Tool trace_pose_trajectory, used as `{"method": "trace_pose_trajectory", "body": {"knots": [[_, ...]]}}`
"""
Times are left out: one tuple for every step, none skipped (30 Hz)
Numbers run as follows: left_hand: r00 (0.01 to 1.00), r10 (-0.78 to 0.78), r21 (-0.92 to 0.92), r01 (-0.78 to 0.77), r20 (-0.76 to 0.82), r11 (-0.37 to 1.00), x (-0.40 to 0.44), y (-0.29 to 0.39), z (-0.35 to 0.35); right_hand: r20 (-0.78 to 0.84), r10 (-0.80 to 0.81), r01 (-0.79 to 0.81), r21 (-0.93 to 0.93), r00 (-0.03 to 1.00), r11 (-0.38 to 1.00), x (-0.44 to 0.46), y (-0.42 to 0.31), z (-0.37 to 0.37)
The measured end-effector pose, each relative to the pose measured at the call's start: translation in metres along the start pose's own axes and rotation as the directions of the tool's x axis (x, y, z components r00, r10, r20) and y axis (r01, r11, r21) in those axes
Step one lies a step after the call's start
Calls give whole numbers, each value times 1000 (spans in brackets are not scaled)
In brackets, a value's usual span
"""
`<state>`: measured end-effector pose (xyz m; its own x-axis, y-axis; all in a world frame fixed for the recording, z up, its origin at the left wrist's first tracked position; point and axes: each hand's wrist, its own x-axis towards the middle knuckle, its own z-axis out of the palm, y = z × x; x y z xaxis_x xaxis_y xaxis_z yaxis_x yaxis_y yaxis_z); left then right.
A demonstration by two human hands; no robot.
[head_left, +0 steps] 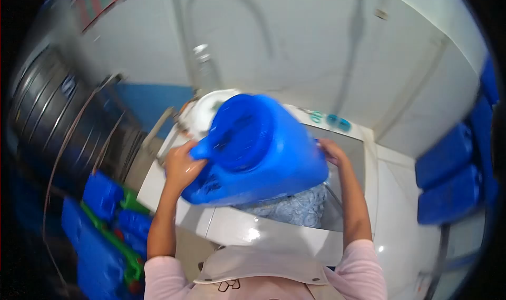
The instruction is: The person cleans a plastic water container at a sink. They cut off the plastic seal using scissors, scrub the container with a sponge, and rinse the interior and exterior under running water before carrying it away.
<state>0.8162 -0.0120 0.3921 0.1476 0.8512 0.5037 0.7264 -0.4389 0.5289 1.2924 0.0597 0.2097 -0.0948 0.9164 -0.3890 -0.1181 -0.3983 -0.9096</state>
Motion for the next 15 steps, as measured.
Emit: {"method": "trace_pose_trajectory", "body": {"knots": [[999, 18, 27, -17, -35, 999, -5, 0, -6, 10, -9, 9, 45, 1000, 999, -3, 5, -3], [999, 2, 18, -1, -50, 1000, -9, 4, -14, 17, -15, 13, 91, 1000, 996, -10, 8, 1], [998, -7, 8, 8, -68, 1000, -11, 8, -23, 5, -5, 4, 107, 1000, 994, -26, 6, 12], [995, -22, 6, 23, -98, 1000, -15, 8, -32, -14, -1, 3, 126, 1000, 992, -41, 5, 20], [992, -35, -2, 35, -123, 999, -18, 7, -39, 18, -29, 25, 214, 999, 977, -40, 21, 13], [985, -71, 17, 75, -159, 997, -25, 6, -48, 45, -57, 41, 304, 997, 952, -36, 38, 7], [980, -89, 8, 92, -180, 996, -31, 4, -56, 90, -50, 23, 277, 995, 961, -37, 44, 19], [975, -107, -3, 108, -196, 994, -34, -1, -64, 36, -100, 79, 381, 994, 921, -38, 46, 30], [966, -137, 8, 142, -220, 990, -40, -7, -71, -26, -138, 134, 480, 990, 867, -37, 45, 42], [959, -150, -84, 134, -240, 987, -45, -13, -79, 8, -128, 110, 465, 992, 879, -41, 37, 60], [953, -162, -175, 118, -258, 977, -51, -20, -86, 19, -148, 120, 487, 989, 865, -48, 31, 77], [934, -257, -223, 204, -246, 953, -57, -12, -92, 34, -162, 121, 518, 986, 847, -51, 32, 85], [926, -275, -215, 223, -257, 951, -62, -21, -96, 57, -151, 101, 512, 987, 853, -46, 34, 88], [908, -307, -341, 204, -285, 918, -68, -36, -101, 194, -235, 101, 527, 952, 844, -43, 34, 91], [889, -339, -459, 174, -307, 871, -72, -46, -106, 322, -315, 97, 546, 893, 833, -41, 36, 94]]}}
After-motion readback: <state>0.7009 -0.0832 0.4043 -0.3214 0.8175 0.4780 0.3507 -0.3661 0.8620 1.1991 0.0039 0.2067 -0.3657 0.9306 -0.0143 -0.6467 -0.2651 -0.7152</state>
